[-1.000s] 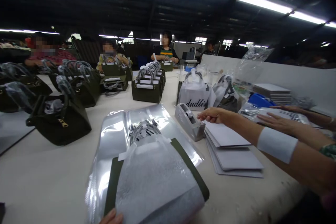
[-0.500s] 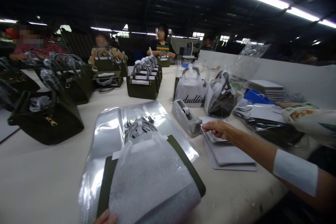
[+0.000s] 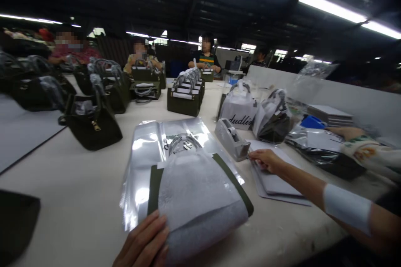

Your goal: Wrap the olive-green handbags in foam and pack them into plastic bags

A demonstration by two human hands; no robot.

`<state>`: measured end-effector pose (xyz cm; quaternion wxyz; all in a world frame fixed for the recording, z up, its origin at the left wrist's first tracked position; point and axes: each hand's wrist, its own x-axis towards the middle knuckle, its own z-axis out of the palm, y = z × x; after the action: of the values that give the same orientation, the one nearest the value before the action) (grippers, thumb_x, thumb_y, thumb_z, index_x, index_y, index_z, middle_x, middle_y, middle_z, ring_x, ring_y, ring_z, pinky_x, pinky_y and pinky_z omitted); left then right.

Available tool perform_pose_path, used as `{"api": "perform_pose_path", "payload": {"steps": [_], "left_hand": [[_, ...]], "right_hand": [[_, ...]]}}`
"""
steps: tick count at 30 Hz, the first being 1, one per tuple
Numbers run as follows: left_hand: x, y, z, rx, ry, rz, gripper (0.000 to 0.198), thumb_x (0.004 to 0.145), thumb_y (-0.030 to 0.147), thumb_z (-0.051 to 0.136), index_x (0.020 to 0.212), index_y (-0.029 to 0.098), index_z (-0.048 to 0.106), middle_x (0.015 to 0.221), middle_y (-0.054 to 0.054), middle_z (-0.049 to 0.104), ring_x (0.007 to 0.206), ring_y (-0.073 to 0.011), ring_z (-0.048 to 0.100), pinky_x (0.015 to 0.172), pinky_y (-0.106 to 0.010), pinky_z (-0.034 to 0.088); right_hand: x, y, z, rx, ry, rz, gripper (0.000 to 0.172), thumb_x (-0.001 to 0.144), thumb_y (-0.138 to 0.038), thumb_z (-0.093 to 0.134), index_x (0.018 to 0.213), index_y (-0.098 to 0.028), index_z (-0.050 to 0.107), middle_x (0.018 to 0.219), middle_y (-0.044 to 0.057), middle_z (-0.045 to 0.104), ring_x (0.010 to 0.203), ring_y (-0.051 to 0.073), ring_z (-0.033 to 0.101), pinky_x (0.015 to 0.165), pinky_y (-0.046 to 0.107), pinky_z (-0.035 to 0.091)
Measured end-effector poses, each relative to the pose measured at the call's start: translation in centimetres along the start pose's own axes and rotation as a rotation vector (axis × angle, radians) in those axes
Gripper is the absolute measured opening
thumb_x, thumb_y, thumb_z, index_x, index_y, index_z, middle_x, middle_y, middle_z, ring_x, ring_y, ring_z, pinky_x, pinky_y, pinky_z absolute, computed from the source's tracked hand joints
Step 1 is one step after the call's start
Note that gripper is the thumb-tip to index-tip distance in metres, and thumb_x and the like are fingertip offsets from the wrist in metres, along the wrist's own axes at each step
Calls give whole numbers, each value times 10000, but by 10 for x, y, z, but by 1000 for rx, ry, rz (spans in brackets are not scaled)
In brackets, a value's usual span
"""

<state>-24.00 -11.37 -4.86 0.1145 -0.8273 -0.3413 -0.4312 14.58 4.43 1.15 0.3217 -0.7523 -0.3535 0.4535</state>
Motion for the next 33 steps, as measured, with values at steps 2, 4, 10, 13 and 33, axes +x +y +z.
{"api": "perform_pose_path", "payload": {"steps": [2,4,10,13,33], "left_hand": [[2,7,-4,-32,-39,-70,253,783,92,545,1028,131,590,1078,-93,594,1111,-206,510,892,-290,487],[2,12,-7,-72,-44,-150,267,783,77,540,1040,140,569,1116,-96,559,1128,-208,486,906,-321,483],[3,20,-10,-25,15,-214,258,768,69,542,1008,156,579,1181,-106,456,1143,-216,444,941,-348,453],[4,20,-11,-2,44,-201,227,768,87,546,978,162,590,1253,-109,415,1180,-239,410,953,-375,440],[24,0,-12,-150,-128,-57,105,745,130,496,811,167,569,1082,-19,631,1147,-207,485,1091,-456,204]], "right_hand": [[-29,-13,7,58,-71,-65,87,836,-174,507,785,-112,539,732,7,581,364,-23,278,281,96,166],[-67,-28,21,139,-221,-104,60,786,-188,571,827,-144,569,840,13,621,354,-31,284,268,84,153],[-181,-30,102,235,-756,104,288,678,-345,700,884,-153,637,883,58,661,296,-38,298,251,95,187],[-195,-15,134,235,-787,174,259,703,-330,680,867,-132,645,856,66,664,321,-32,347,273,83,230],[-207,-13,153,208,-642,295,238,813,-316,527,933,-114,565,937,111,651,360,36,479,294,131,334]]}}
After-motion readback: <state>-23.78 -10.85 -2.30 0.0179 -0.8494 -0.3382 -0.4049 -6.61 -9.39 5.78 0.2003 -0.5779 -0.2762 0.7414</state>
